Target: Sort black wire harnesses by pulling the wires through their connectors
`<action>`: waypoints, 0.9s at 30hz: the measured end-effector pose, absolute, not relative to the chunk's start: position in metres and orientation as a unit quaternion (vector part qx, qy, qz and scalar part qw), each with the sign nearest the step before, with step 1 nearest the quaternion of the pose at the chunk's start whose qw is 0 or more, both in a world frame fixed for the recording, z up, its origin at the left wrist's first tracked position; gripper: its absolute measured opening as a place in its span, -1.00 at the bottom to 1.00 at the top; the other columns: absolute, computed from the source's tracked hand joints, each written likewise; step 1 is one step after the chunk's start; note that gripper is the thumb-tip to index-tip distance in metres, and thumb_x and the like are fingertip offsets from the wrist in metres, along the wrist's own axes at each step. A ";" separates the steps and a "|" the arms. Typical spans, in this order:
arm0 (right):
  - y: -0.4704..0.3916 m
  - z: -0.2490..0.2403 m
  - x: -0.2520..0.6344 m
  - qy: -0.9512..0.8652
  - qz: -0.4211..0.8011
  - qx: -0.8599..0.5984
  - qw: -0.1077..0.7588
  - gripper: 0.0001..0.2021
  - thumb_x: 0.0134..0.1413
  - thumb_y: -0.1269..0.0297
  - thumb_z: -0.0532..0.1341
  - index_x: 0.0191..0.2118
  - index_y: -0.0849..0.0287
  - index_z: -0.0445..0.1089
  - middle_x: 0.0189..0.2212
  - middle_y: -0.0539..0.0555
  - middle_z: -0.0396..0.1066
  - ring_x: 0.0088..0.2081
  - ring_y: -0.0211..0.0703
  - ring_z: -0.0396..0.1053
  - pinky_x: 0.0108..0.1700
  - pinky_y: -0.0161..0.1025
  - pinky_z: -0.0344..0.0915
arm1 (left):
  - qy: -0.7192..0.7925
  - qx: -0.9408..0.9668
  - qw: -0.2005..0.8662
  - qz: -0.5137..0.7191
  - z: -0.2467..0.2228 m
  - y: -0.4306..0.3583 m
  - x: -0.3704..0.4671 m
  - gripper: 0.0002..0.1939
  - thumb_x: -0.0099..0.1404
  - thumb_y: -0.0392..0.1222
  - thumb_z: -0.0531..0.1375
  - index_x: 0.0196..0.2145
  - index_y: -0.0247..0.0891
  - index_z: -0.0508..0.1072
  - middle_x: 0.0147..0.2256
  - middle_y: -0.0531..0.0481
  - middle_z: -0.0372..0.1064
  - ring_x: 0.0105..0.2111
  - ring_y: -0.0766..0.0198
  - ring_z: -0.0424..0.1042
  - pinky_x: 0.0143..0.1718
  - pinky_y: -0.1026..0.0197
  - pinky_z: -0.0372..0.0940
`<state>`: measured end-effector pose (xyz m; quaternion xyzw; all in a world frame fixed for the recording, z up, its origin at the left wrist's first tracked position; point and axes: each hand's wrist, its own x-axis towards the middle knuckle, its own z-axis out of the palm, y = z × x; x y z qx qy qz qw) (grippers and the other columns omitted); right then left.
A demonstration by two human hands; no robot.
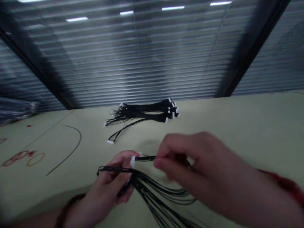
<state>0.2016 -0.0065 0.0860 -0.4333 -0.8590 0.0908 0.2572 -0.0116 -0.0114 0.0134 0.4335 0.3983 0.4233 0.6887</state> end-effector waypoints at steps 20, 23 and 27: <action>-0.010 0.050 0.172 -0.899 -0.030 -0.359 0.248 -0.77 0.20 0.41 0.05 -0.48 0.18 0.29 -0.58 -0.06 0.26 -0.54 -0.28 0.16 -0.45 -0.26 -0.03 | 0.359 0.487 0.670 0.429 0.010 -0.014 -0.012 -0.76 0.24 -0.02 0.17 -0.23 -0.23 0.30 -0.66 0.22 0.12 -0.73 0.53 0.07 -0.72 0.46 0.02; -0.010 0.050 0.171 -0.908 -0.032 -0.335 0.251 -0.78 0.19 0.45 0.04 -0.49 0.19 0.24 -0.57 -0.05 0.24 -0.54 -0.28 0.11 -0.45 -0.26 -0.05 | 0.364 0.485 0.667 0.433 0.011 -0.013 -0.012 -0.78 0.23 -0.07 0.18 -0.23 -0.24 0.33 -0.60 0.20 0.15 -0.72 0.54 0.10 -0.73 0.46 0.02; -0.010 0.053 0.172 -0.924 -0.039 -0.290 0.247 -0.76 0.22 0.46 -0.01 -0.48 0.20 0.20 -0.55 -0.04 0.23 -0.52 -0.27 0.07 -0.43 -0.26 -0.06 | 0.364 0.453 0.688 0.435 0.011 -0.013 -0.010 -0.80 0.20 -0.13 0.21 -0.23 -0.23 0.33 -0.59 0.21 0.16 -0.74 0.56 0.10 -0.75 0.46 0.02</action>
